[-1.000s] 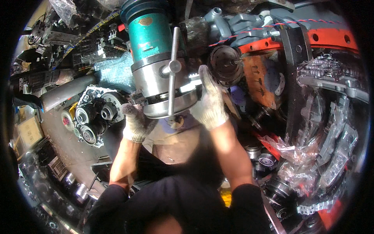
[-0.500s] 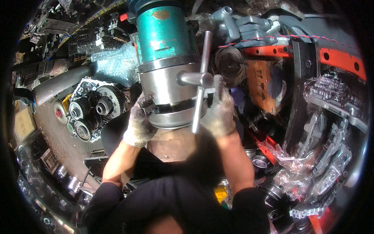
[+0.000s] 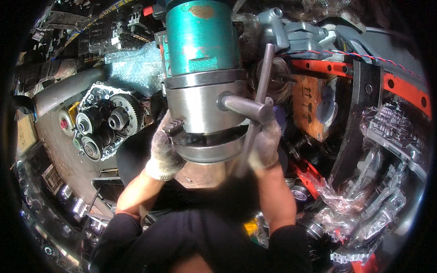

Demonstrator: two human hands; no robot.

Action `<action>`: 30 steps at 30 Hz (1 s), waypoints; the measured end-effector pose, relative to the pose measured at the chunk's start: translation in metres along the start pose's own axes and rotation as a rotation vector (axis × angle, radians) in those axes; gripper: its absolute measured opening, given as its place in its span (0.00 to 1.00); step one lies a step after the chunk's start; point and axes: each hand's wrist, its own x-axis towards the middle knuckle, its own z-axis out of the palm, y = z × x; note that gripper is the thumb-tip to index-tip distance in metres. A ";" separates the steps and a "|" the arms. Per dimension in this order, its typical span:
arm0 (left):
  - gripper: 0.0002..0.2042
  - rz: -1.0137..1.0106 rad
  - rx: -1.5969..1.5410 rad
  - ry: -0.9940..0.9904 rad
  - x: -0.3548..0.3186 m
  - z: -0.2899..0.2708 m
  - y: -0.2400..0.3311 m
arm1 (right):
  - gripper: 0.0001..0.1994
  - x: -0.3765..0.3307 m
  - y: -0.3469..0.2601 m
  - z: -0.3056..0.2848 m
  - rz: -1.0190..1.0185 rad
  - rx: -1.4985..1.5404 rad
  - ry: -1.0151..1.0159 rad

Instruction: The person uses a T-handle wrench to tighten a bolt on a cylindrical metal component attached to a green motor. They rotate the component and reposition the wrench multiple times to secure the assembly.

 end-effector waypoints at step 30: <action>0.44 -0.077 -0.011 0.139 0.000 0.008 0.011 | 0.35 -0.020 0.074 -0.008 -0.380 -0.607 0.444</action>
